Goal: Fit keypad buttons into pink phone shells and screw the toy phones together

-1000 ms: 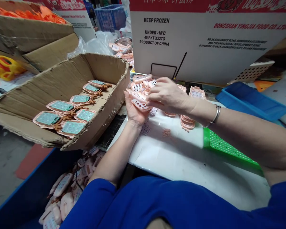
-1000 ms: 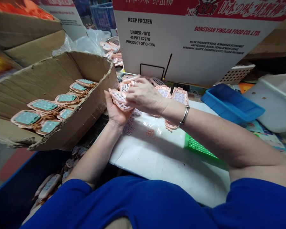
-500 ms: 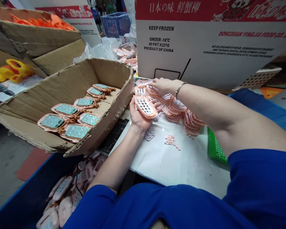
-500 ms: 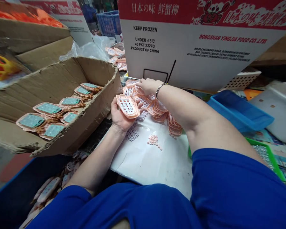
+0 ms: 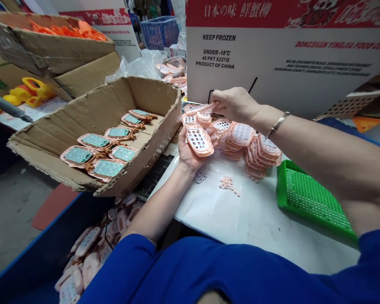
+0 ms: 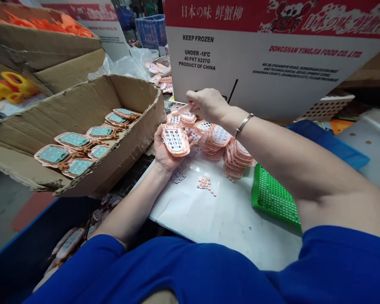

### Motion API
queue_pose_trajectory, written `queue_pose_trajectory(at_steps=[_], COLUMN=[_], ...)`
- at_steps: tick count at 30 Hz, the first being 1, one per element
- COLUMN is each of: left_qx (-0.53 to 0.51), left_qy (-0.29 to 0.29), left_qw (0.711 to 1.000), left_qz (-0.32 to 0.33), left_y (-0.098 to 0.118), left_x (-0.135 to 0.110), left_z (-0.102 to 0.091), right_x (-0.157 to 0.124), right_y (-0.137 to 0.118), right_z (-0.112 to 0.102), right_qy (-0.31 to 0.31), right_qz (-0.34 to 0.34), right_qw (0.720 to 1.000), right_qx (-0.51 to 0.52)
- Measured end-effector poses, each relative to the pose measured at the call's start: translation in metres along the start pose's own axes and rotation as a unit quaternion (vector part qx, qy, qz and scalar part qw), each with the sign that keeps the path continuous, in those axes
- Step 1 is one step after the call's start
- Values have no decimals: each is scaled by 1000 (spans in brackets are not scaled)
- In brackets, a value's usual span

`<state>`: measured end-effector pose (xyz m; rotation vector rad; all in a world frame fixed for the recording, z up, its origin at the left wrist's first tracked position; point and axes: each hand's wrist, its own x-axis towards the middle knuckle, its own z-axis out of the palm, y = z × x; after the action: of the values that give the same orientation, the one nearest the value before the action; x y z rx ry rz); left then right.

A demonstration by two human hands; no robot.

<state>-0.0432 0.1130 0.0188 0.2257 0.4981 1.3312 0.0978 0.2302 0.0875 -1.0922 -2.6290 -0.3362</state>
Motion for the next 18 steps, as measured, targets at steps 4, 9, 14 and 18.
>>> queue_pose_trajectory(at_steps=[4,9,14,18], left_qx=[-21,-76,-51,-12], left_qy=[-56,-72,-59,-57], left_qw=[998,994,995,997], left_qz=[-13,7,-57,-49], left_y=[-6,-20,-36,-48], left_x=[-6,-23,-51,-71], left_z=[3,16,21,11], right_x=[-45,-103,-149,-169], right_y=[-34,-61,-64,-68], right_z=[-8,-5,-17,-24], right_qy=[163,231,208,137], right_qz=[-102,-216,-247,-273], right_qw=[971,934,935,942], right_qx=[139,164,150,142])
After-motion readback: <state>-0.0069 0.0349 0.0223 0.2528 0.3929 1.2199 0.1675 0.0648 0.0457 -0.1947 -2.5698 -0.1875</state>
